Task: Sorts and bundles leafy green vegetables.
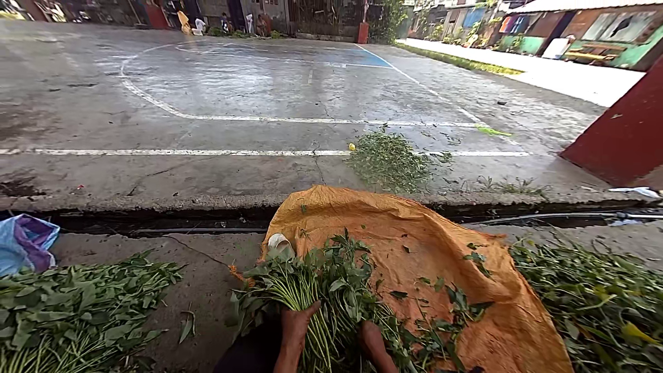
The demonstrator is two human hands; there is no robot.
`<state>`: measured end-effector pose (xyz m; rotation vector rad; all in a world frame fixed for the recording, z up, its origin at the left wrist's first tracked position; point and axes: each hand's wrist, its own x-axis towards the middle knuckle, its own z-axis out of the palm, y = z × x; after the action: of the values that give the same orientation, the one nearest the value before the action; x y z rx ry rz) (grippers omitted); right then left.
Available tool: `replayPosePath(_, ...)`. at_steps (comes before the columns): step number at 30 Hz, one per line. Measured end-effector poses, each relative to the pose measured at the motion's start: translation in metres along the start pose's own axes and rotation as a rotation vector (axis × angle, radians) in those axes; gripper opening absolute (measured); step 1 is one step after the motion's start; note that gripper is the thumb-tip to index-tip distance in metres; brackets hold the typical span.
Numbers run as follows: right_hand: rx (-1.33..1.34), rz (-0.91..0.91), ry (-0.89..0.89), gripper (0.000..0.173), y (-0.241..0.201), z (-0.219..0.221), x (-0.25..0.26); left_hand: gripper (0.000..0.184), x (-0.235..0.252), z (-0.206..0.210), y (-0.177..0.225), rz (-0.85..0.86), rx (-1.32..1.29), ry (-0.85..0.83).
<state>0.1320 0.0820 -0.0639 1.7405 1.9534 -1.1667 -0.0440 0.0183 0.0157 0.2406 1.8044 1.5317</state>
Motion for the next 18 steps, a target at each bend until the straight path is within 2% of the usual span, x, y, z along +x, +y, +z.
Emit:
replayPosePath(2,0.187,-0.007,0.179,0.031,-0.005,-0.007,-0.013,0.083,-0.001,0.006,-0.008,-0.021,0.044,-0.027)
replayPosePath(3,0.276,-0.058,0.250,0.033,-0.005,-0.007,-0.019,0.082,0.000,0.009,-0.011,-0.026,0.068,-0.036)
replayPosePath(5,0.435,-0.149,0.318,0.046,-0.002,0.000,-0.032,0.083,-0.001,0.015,-0.019,-0.036,0.092,-0.054)
replayPosePath(7,0.526,-0.213,0.326,0.049,-0.001,0.009,-0.048,0.086,-0.003,0.020,-0.027,-0.035,0.091,-0.067)
replayPosePath(10,0.546,-0.322,0.374,0.046,0.000,0.023,-0.070,0.088,-0.008,0.024,-0.030,-0.050,0.065,-0.097)
replayPosePath(14,0.446,-0.513,0.492,0.041,-0.001,0.033,-0.080,0.088,-0.015,0.023,-0.034,-0.065,0.080,-0.176)
replayPosePath(18,0.343,-0.482,0.378,0.036,-0.003,0.020,-0.087,0.087,-0.013,0.019,-0.032,-0.114,0.119,-0.249)
